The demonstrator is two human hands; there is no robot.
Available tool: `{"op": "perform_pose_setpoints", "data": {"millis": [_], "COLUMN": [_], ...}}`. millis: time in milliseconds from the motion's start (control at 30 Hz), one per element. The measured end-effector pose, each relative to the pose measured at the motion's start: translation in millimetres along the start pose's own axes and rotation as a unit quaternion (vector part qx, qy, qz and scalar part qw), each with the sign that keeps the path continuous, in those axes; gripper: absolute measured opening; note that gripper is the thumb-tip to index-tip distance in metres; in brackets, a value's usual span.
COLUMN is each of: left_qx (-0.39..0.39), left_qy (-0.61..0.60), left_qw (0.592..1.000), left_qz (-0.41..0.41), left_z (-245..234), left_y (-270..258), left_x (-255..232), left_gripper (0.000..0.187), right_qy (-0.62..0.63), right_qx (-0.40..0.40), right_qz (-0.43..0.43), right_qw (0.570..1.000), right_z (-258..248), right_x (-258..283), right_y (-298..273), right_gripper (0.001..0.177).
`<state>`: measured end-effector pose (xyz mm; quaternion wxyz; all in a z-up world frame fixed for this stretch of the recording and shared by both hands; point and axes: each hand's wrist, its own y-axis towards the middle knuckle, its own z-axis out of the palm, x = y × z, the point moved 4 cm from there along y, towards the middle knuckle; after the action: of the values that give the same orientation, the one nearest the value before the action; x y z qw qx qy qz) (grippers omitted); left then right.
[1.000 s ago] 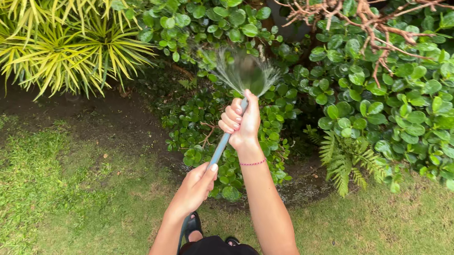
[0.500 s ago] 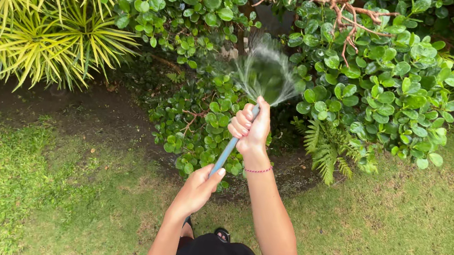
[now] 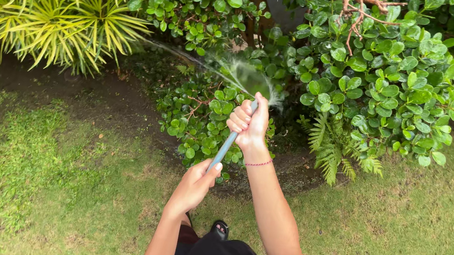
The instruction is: The person uses a garden hose to water a variety of plants in a garden bed. They move the hose nozzle back and forth to cover different sections of the foliage and the soil beneath.
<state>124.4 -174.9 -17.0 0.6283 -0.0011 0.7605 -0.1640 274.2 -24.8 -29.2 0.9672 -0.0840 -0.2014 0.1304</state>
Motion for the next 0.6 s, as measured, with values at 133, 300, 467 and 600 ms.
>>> {"op": "perform_pose_setpoints", "data": {"millis": [133, 300, 467, 600], "left_qx": [-0.004, -0.015, -0.033, -0.039], "left_qy": [0.001, 0.007, 0.005, 0.011], "left_qw": [1.0, 1.0, 0.999, 0.999], "left_qz": [0.003, -0.022, -0.013, -0.019], "left_z": [-4.1, -11.7, -23.1, -38.1], "left_y": [-6.9, -14.6, -14.0, -16.5], "left_x": [-2.5, 5.3, 15.7, 23.8], "left_gripper": [0.044, 0.044, 0.045, 0.046], "right_qy": [-0.015, 0.012, 0.032, 0.032], "right_qx": [0.013, 0.0, 0.003, -0.005], "right_qz": [-0.016, 0.018, 0.046, 0.054], "right_qw": [1.0, 1.0, 0.998, 0.998], "right_z": [12.2, 6.0, -5.7, -9.5], "right_x": [-3.7, -20.9, -41.3, -58.6], "right_y": [-7.9, -1.4, 13.4, 22.3], "right_gripper": [0.058, 0.058, 0.057, 0.058]}}
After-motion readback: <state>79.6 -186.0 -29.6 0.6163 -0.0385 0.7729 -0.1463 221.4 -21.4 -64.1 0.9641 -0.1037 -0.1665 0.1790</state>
